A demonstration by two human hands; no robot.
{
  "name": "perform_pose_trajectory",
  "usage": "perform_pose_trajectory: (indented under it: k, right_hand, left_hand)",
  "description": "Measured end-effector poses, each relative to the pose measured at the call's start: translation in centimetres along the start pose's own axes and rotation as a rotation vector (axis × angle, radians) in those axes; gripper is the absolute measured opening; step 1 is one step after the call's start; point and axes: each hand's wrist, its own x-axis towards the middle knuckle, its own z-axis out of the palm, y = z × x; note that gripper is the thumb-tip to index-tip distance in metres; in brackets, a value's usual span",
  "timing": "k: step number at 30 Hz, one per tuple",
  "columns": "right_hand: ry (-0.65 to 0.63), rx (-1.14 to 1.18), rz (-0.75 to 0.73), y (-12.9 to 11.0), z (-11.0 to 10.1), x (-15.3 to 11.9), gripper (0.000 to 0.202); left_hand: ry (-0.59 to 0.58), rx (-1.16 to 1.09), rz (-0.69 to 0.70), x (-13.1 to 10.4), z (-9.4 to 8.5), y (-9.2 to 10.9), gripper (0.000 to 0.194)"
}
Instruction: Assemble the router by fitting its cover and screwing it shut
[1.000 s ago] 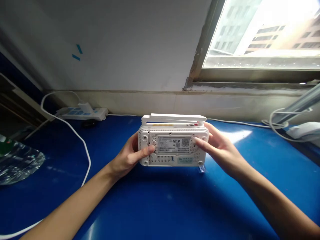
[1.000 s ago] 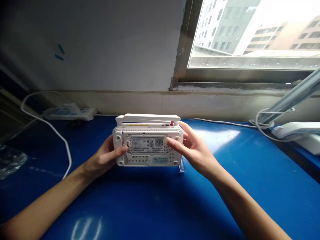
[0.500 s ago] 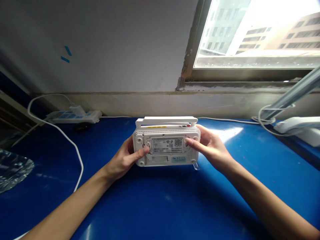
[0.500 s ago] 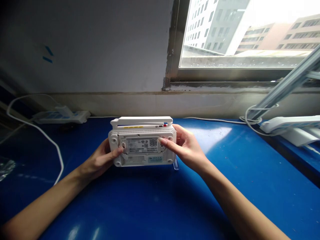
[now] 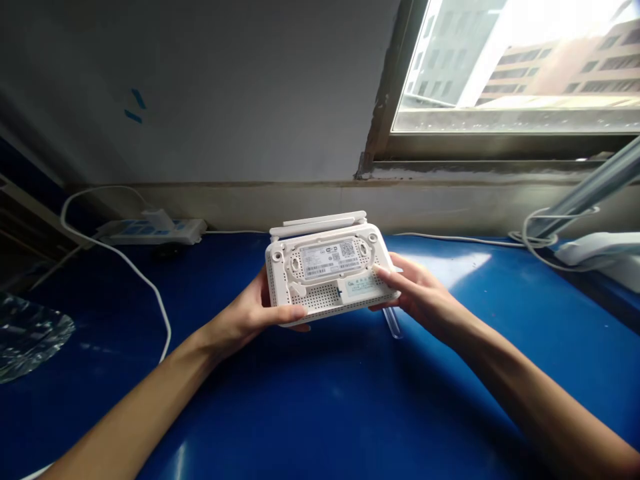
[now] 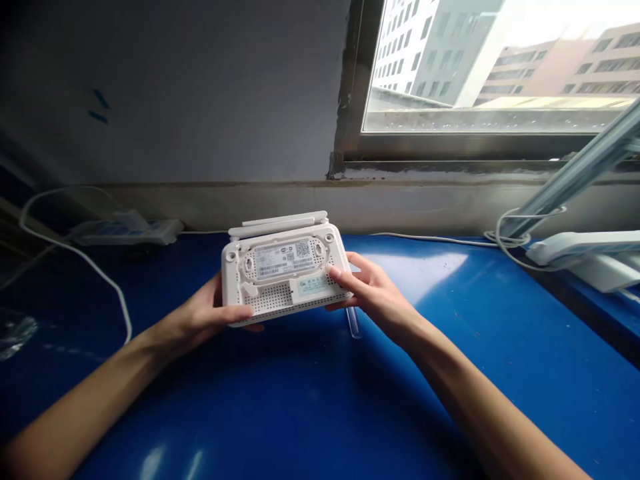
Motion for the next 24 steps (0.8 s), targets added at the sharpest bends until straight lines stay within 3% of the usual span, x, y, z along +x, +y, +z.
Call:
perform_pose_trajectory:
  k: [4, 16, 21, 24]
  right_hand:
    - [-0.080, -0.042, -0.001, -0.1, -0.3, -0.1, 0.060]
    - [-0.025, -0.048, 0.036, -0.7, 0.1, -0.3, 0.059]
    - [-0.018, -0.080, 0.046, -0.4, 0.1, -0.1, 0.056]
    - [-0.015, -0.081, 0.052, -0.6, 0.4, -0.1, 0.054]
  left_hand:
    - [0.015, 0.040, 0.024, 0.1, 0.2, 0.2, 0.110]
    - [-0.039, -0.064, -0.010, 0.4, -0.1, -0.2, 0.104]
    - [-0.046, -0.118, -0.060, 0.4, -0.7, -0.4, 0.091]
    - [-0.047, -0.122, -0.069, 0.2, -0.8, -0.1, 0.097]
